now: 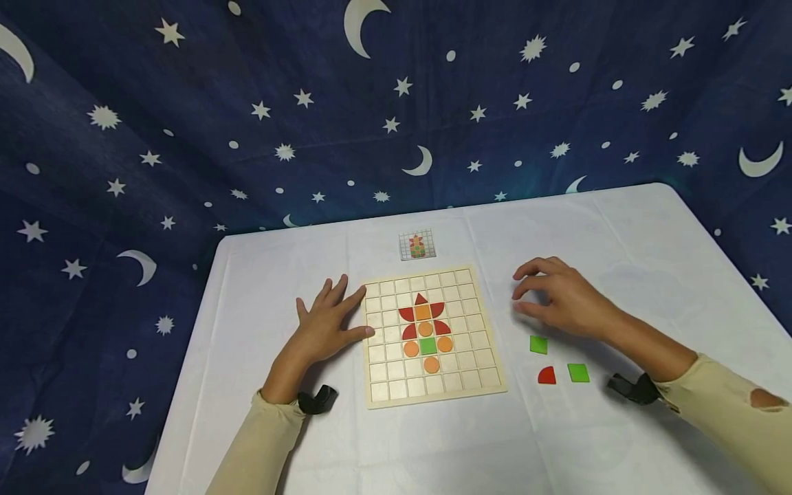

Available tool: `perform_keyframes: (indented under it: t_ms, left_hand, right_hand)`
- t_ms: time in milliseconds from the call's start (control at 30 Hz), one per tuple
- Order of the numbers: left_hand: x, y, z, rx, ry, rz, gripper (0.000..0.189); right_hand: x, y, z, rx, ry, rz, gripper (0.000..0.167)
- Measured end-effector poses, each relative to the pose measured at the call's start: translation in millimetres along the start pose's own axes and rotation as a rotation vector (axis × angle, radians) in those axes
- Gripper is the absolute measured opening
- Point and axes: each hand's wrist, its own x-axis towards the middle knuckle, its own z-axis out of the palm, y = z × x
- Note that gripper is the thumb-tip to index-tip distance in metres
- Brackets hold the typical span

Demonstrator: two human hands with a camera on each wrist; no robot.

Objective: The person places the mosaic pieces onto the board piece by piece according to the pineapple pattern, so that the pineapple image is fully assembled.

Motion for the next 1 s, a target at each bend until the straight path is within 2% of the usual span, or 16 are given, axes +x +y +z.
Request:
perform_keyframes:
  t_ms: [200, 400, 733, 1000]
  left_hand:
    - [-1.0, 0.1, 0.2, -0.01, -0.002, 0.002, 0.087]
    - [-1.0, 0.7, -0.4, -0.008, -0.005, 0.002, 0.087]
    - [-2.0, 1.4, -2.0, -0.006, 0.008, 0.017, 0.085]
    - [-1.2, 0.7, -1.5, -0.006, 0.01, 0.014, 0.085]
  right_hand:
    - [-15.3, 46, -22, -0.053, -0.085, 0.051, 0.022]
    - [-28.3, 74, -27, -0.074, -0.113, 0.076, 0.028]
    - [-35.7, 82, -21, -0.033, -0.126, 0.086, 0.036]
    - [-34.4, 84, -15, -0.046, -0.094, 0.027, 0.026]
